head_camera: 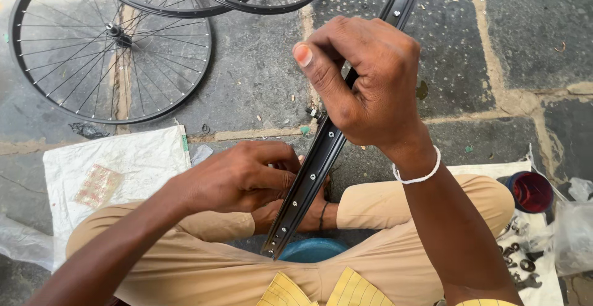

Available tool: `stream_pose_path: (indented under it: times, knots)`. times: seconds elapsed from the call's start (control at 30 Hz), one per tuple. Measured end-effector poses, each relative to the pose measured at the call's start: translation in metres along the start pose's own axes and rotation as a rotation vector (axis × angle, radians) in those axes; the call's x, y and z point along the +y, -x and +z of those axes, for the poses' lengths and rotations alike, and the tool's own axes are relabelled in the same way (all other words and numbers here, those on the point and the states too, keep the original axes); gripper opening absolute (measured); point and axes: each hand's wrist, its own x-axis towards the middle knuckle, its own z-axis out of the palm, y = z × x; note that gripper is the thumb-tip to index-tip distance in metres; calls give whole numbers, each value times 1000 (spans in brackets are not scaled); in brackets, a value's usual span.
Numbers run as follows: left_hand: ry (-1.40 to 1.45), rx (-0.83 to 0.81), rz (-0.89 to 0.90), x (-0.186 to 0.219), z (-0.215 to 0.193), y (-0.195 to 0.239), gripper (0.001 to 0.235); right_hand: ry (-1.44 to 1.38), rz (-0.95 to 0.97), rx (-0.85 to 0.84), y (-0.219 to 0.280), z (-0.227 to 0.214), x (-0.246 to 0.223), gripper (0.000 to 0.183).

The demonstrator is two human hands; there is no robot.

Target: The person sits on the ground and works on a bicycle wheel, using their hands to adjust the spokes and tighten the nipples. They rotate the wheel to access different sections and continue the truing process.

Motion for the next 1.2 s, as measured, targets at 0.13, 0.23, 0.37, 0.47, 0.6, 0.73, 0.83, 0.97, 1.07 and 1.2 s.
stream_pose_path:
  times: [0.13,0.23,0.37,0.47,0.6,0.73,0.83,0.97,1.07,1.2]
  knots:
    - [29,-158,83,7,-17,-21,25,9,7,-8,10,-6,0,23]
    - [55,-250,126,5,-17,-34,20,7,11,-2,14,-13,-3,25]
    - [230,-163,112,0,-6,-36,24,-10,84,30,17,-22,-7,22]
    - [382,-139,22,-3,5,-33,20,-3,107,33,23,-28,-7,21]
    - [501,-56,44,-11,14,-24,24,-17,127,17,25,-29,-7,24]
    - [708,-226,-66,-29,15,-16,28,-48,101,23,20,-24,-8,19]
    - [1030,-330,-499,-41,30,-14,32,-44,85,30,15,-21,-8,19]
    - [1415,-169,-435,-44,54,-9,23,-49,111,27,17,-25,-10,22]
    - [1207,-124,-297,-38,59,-7,29,-54,132,40,20,-30,-12,20]
    - [839,-233,-209,-26,32,-3,37,-56,132,34,23,-29,-13,21]
